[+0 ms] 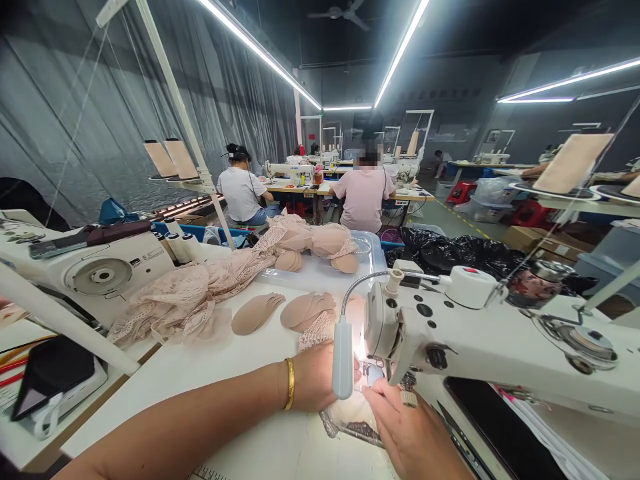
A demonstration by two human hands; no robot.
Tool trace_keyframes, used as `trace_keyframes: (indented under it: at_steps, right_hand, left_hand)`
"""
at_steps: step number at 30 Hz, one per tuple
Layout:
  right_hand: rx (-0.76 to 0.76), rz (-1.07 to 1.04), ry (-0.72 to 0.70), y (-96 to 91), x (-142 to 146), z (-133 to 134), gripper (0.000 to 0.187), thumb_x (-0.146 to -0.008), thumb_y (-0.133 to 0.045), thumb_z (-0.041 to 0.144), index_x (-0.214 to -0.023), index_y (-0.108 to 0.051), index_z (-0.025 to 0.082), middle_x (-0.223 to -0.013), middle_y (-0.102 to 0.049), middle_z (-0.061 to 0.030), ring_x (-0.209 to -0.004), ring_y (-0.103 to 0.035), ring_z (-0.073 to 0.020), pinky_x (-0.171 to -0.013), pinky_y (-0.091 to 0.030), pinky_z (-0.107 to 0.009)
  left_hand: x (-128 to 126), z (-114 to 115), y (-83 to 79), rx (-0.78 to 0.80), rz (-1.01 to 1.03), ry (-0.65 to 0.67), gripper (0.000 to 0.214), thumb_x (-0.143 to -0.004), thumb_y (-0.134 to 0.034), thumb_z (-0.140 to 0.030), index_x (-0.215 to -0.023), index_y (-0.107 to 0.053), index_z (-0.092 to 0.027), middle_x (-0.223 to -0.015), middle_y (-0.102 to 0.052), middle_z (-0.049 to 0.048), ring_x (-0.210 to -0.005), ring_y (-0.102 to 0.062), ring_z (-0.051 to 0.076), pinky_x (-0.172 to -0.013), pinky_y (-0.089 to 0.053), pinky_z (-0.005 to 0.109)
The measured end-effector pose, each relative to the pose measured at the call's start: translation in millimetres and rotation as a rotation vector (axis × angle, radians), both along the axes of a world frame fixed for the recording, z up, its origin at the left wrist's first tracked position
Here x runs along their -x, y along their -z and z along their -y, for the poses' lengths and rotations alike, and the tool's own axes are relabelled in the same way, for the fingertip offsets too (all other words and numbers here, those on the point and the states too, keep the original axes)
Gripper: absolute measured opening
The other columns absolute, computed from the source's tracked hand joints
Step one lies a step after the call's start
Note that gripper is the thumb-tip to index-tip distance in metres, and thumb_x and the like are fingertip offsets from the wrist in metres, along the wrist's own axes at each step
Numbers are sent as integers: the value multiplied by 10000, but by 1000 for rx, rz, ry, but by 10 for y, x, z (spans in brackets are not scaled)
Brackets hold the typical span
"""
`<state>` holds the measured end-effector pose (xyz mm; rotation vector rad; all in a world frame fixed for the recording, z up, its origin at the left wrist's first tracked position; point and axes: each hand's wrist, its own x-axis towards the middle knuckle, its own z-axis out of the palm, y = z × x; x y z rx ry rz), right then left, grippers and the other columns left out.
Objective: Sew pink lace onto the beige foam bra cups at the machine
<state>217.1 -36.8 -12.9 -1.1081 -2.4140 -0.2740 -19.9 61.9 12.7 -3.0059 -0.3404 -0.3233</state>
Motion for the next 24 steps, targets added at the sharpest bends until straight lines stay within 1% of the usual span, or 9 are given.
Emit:
trace_keyframes:
  at_steps: [4, 7, 9, 13, 17, 20, 22, 24]
  right_hand:
    - [12, 20, 3, 5, -2, -4, 315, -1011, -443, 115, -1222, -616, 272, -999, -739, -39, -778, -721, -188, -628, -590, -263]
    - [35, 22, 9, 5, -7, -5, 263, -1018, -446, 118, -1143, -608, 283, -1006, -734, -40, -785, -718, -186, -630, -581, -252]
    - [54, 17, 1, 8, -6, 0, 250, -1025, -451, 124, -1131, -608, 286, -1011, -728, -41, -793, -714, -183, -626, -570, -243]
    - [96, -25, 48, 47, 1, 28, 314, -1047, -410, 144, -1192, -645, 294, -992, -713, -47, -781, -692, -185, -625, -542, -248]
    - [93, -44, 74, 131, -4, 46, 354, -1050, -386, 152, -1203, -669, 302, -978, -707, -48, -788, -679, -199, -665, -539, -280]
    - [84, -43, 74, 193, -7, 32, 337, -1052, -376, 146, -1157, -659, 295, -969, -690, -43, -783, -664, -199, -648, -530, -292]
    - [78, -45, 77, 206, -3, 19, 308, -1055, -369, 141, -1064, -643, 281, -968, -683, -50, -780, -662, -197, -588, -502, -283]
    - [90, -30, 78, 187, 5, 9, 278, -1061, -380, 145, -1007, -621, 272, -987, -689, -61, -809, -681, -196, -561, -495, -275]
  left_hand:
    - [-2, -30, 14, -5, 21, 64, 62, -982, -562, -214, -952, -606, -184, -1000, -690, 81, -917, -643, 220, -859, -531, 378]
    - [3, -50, 32, -9, 55, 81, 76, -990, -555, -213, -982, -620, -174, -999, -693, 82, -930, -651, 220, -872, -538, 374]
    - [7, -68, 53, -5, 78, 94, 92, -994, -550, -214, -1004, -628, -168, -1011, -700, 84, -939, -654, 220, -882, -539, 370]
    - [11, -113, 94, 16, 107, 127, 111, -999, -552, -212, -1038, -643, -164, -1080, -719, 94, -996, -653, 220, -937, -537, 358]
    - [13, -159, 84, 28, 91, 154, 156, -1018, -543, -216, -1083, -671, -156, -1168, -730, 114, -1019, -652, 223, -962, -528, 358]
    - [10, -194, 56, 38, 56, 141, 201, -1049, -523, -261, -1106, -692, -167, -1185, -733, 118, -1009, -644, 225, -966, -519, 360]
    - [11, -213, 46, 41, 31, 110, 213, -1055, -525, -284, -1095, -704, -177, -1149, -735, 108, -998, -636, 225, -975, -510, 362]
    - [20, -220, 47, 42, 17, 63, 210, -1047, -542, -296, -1042, -716, -178, -1087, -731, 103, -979, -631, 232, -977, -501, 377]
